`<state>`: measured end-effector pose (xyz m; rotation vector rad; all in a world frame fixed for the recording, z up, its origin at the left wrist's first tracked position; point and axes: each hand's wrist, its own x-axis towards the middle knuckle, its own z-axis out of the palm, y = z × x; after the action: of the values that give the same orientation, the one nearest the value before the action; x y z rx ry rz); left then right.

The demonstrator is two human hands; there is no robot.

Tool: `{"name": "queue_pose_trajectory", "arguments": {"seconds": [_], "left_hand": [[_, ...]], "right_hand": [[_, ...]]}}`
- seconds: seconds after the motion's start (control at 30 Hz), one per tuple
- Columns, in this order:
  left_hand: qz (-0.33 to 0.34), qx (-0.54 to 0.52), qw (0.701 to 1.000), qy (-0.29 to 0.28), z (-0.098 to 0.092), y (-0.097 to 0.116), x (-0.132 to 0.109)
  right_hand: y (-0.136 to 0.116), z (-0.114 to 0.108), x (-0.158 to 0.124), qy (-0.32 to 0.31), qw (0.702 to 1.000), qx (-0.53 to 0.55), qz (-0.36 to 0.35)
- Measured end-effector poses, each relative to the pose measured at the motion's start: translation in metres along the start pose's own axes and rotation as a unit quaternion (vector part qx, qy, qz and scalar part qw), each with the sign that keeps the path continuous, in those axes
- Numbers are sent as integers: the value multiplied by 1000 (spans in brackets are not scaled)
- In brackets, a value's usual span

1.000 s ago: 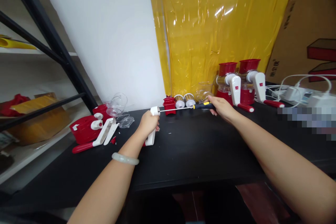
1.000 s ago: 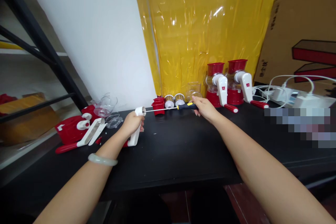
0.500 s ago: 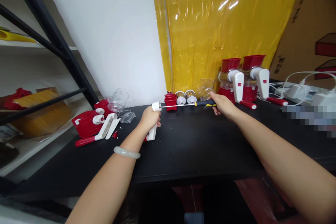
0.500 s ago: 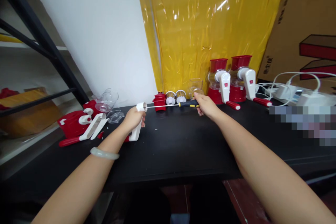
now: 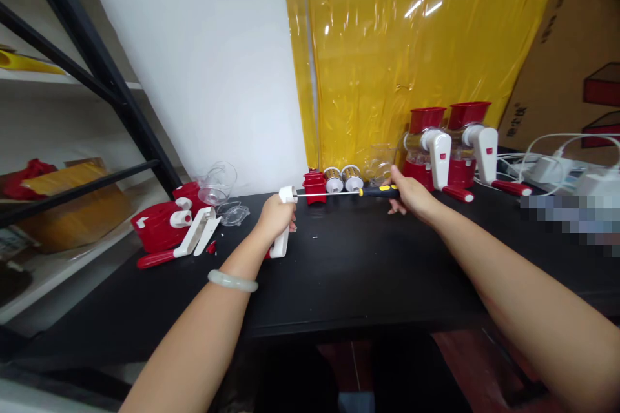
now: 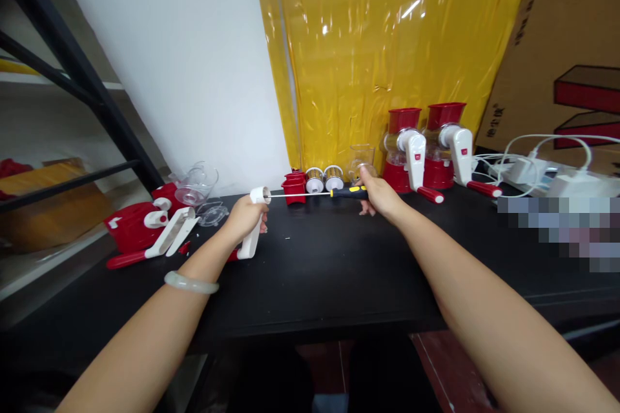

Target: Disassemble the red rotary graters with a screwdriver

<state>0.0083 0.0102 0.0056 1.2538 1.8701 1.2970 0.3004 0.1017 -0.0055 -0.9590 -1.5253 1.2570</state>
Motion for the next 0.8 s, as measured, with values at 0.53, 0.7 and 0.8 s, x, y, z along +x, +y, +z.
{"name": "queue_pose_trajectory", "arguments": {"seconds": [0.53,0.7,0.8], "left_hand": [[-9,-7,1000,-4,-1,2,0],[-11,-3,1000,-13,0,3,-2],[-9,10,1000,-25,2,3,-3]], "right_hand": [[-6,-2,-3,14,998,16,-59],[-5,-2,-3,19,989,112,-94],[-9,-5,-6,-7,976,179,-124]]}}
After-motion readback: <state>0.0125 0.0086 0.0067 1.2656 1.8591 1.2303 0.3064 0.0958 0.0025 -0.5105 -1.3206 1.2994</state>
